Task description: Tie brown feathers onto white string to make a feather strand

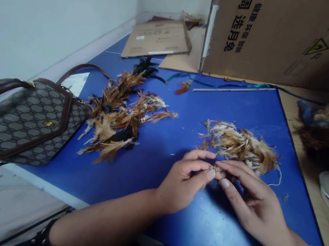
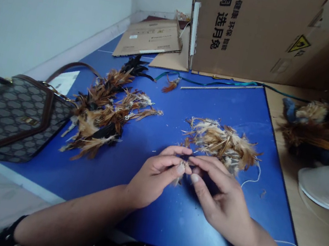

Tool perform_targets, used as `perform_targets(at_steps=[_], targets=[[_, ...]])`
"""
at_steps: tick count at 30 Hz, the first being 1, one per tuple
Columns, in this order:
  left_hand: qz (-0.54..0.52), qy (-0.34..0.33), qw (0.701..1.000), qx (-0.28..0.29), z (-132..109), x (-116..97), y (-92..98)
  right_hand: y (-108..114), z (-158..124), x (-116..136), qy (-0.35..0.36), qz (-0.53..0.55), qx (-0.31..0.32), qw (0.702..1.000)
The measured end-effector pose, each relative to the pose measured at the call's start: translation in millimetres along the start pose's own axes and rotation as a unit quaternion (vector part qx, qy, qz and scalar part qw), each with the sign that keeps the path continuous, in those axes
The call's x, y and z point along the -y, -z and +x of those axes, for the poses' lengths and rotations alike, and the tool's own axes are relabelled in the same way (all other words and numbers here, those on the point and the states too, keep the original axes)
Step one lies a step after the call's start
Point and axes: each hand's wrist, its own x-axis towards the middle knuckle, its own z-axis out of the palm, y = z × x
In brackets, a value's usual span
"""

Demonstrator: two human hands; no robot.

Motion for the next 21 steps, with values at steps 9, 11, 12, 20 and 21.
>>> perform_targets(at_steps=[9, 11, 12, 20, 21], targets=[[-0.093, 0.028, 0.994, 0.049, -5, 4, -8.6, -13, -3, 9, -0.115, 0.196, 0.132, 0.965], [-0.138, 0.057, 0.987, 0.059, -6, 6, -9.6, -16, -5, 8, -0.141, 0.237, 0.129, 0.953], [-0.152, 0.065, 0.984, 0.062, -6, 6, -9.5, -16, -6, 7, -0.155, 0.26, 0.129, 0.944], [-0.104, 0.013, 0.986, 0.128, -1, 2, -1.9, -16, -8, 0, -0.228, 0.507, 0.166, 0.814], [-0.113, 0.02, 0.985, 0.132, -1, 4, -1.6, -16, -9, -1, -0.229, 0.516, 0.173, 0.807]])
